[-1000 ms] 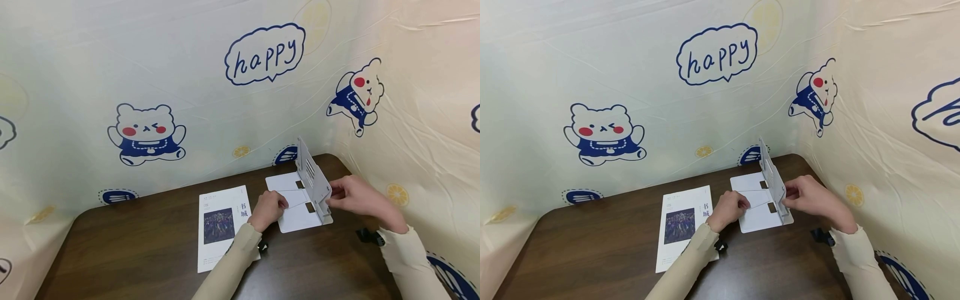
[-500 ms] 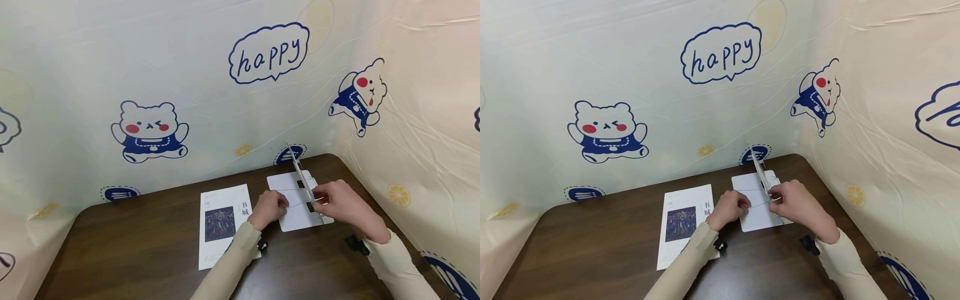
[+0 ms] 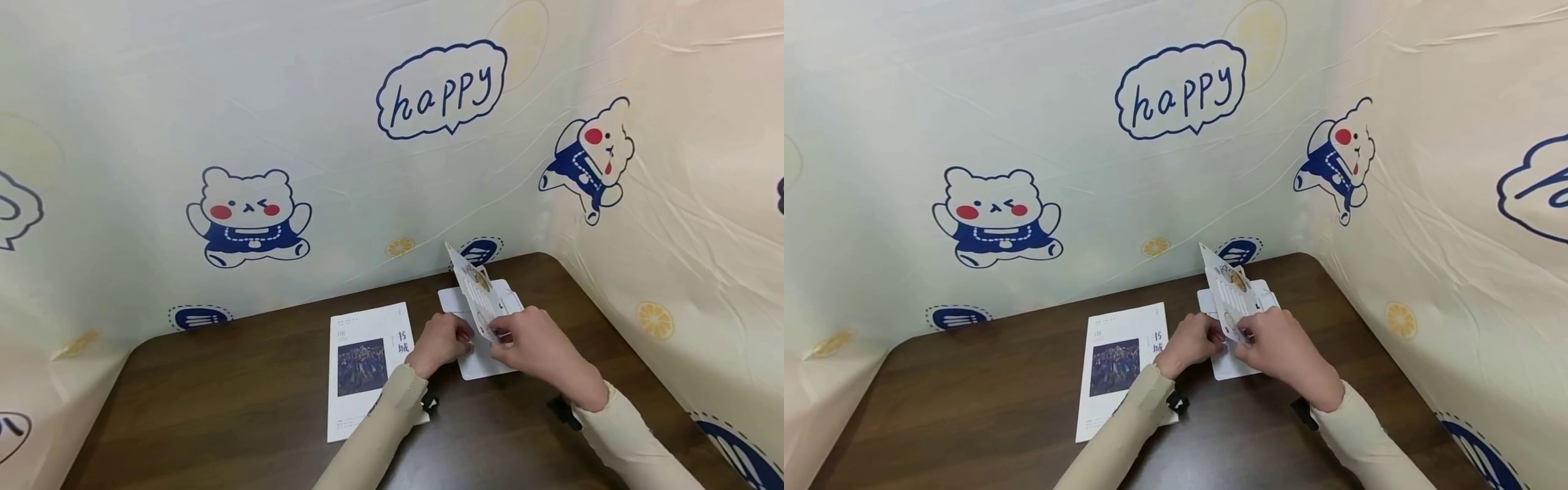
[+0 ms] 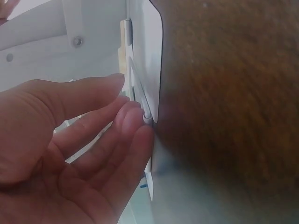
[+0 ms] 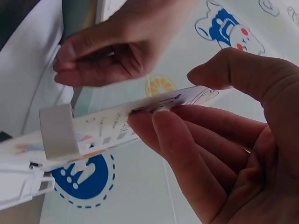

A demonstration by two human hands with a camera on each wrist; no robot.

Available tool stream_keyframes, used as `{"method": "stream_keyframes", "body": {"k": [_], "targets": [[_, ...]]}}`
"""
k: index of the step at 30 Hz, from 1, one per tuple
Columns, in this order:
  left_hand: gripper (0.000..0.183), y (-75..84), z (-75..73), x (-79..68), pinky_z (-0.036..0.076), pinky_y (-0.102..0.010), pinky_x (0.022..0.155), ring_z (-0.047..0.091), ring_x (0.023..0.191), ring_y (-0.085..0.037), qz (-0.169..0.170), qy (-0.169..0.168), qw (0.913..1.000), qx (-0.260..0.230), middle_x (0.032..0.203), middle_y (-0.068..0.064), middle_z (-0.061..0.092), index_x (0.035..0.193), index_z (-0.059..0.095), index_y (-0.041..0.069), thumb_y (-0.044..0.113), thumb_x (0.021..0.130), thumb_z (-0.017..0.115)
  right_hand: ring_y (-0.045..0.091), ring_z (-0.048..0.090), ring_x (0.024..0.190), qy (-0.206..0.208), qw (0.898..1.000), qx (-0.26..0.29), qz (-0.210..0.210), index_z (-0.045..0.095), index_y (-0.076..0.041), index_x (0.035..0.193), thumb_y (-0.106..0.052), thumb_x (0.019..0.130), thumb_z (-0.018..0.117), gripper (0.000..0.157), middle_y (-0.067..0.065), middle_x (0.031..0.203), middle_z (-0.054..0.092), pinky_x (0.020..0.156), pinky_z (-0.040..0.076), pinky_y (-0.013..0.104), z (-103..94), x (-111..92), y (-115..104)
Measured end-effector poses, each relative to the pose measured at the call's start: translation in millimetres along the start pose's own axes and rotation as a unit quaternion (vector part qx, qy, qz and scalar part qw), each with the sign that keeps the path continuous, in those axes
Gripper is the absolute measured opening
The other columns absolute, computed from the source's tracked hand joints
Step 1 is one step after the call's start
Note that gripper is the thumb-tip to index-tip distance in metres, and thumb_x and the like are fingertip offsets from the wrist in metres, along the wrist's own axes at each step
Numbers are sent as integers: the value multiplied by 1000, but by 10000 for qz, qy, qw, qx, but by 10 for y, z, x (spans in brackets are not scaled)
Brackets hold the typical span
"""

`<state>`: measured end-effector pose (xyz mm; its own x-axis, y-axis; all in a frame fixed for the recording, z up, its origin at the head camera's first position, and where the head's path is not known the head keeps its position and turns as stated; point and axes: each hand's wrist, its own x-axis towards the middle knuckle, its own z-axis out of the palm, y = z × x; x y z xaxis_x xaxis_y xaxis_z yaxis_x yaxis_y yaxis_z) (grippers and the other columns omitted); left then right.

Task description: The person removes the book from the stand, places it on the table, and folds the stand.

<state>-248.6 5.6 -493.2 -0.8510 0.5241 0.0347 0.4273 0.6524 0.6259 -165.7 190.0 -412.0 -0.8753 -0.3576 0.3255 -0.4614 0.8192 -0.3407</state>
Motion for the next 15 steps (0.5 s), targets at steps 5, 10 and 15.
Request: {"method": "stream_keyframes", "body": {"k": [5,10,15], "targets": [[3,-3,-12,-17,45,-18,53,57,59,-5,-43,73,9997,224,70,1,71,83,77,11,12,83,81,7,43,57,-76,9993,-370,-36,73,-15,78,-12,74,79,8,-8,58,53,50,33,21,95,1,-91],[26,15,-25,-43,50,-23,56,66,66,-12,-230,118,9992,292,82,-7,76,103,77,8,23,83,84,8,41,56,-109,9986,-507,-36,73,-15,77,-11,73,80,9,-10,54,45,50,30,22,150,-4,-149],[42,-3,-79,-71,52,-27,59,68,72,-18,-234,166,9996,48,95,-14,78,121,73,6,23,84,82,9,43,57,-182,9983,-548,24,74,-14,77,-11,74,81,8,-11,53,49,51,32,23,199,-6,-169]]}}
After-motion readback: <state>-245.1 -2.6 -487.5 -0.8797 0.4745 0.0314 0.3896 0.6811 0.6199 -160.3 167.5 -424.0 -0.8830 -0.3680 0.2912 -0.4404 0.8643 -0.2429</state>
